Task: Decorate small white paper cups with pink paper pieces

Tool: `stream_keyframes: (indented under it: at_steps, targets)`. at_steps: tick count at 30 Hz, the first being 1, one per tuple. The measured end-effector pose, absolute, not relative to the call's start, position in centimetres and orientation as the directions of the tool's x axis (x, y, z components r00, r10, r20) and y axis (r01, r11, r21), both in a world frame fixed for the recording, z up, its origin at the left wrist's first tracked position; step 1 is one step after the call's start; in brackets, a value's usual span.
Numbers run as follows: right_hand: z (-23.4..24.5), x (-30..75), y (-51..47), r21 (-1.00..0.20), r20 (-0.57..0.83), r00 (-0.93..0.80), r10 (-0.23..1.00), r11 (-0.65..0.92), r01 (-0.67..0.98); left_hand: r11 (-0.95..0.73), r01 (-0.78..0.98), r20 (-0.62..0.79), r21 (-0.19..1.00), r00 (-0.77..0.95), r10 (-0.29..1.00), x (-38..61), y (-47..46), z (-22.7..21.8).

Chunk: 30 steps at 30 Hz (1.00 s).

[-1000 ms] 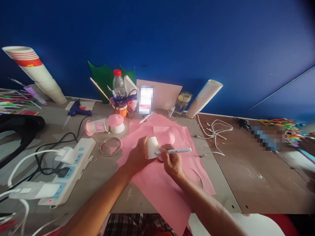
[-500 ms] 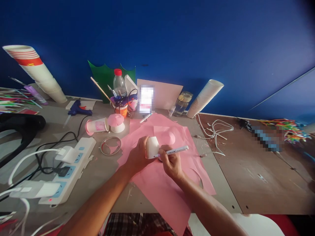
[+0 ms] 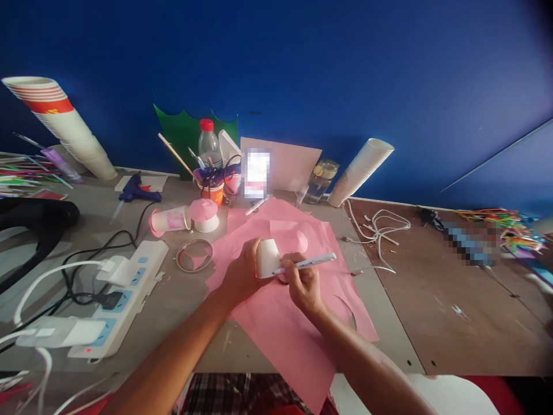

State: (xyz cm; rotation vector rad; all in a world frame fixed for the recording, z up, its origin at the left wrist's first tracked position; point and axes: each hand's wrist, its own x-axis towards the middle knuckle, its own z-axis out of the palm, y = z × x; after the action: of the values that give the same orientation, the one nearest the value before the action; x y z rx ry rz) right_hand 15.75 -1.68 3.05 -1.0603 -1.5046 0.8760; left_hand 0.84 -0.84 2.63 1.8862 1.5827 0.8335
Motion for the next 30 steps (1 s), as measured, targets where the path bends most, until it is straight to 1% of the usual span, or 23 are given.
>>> stream_keyframes:
  at_steps: [6,9,11,14,18,23,26,28,30]
  targets:
    - [3.17,15.86,-1.61,-0.907,0.348,-0.082,0.934,0.357,0.222,-0.183,0.65,0.128,0.738,0.131,0.983,0.81,-0.86,2.54]
    - [3.08,15.88,-1.52,-0.904,0.337,-0.058,0.94,0.34,0.258,-0.175,0.647,0.123,0.743,0.125,0.984,0.78,-0.84,2.41]
    - [2.95,15.87,-1.43,-0.927,0.307,-0.017,0.952,0.303,0.221,-0.183,0.638,0.133,0.748,0.126,0.983,0.75,-0.81,2.27]
    - [2.76,15.84,-1.32,-0.961,0.259,0.031,0.965,0.254,0.109,-0.209,0.637,0.159,0.742,0.135,0.978,0.73,-0.78,2.09]
    - [2.65,15.81,-1.33,-0.97,0.237,-0.021,0.971,0.238,0.04,-0.209,0.637,0.169,0.742,0.124,0.978,0.8,-0.83,2.24]
    - [2.64,15.9,-1.44,-0.964,0.254,-0.057,0.965,0.258,0.069,-0.176,0.641,0.128,0.747,0.122,0.984,0.83,-0.85,2.46]
    - [2.67,15.94,-1.38,-0.959,0.25,-0.071,0.966,0.257,0.121,-0.183,0.642,0.134,0.745,0.126,0.983,0.71,-0.8,2.26]
    - [2.67,15.92,-1.27,-0.961,0.235,-0.047,0.971,0.239,0.14,-0.199,0.635,0.152,0.747,0.129,0.98,0.64,-0.78,2.12]
    - [2.69,15.89,-1.15,-0.969,0.218,0.019,0.976,0.214,0.122,-0.208,0.62,0.162,0.757,0.13,0.978,0.61,-0.79,2.1]
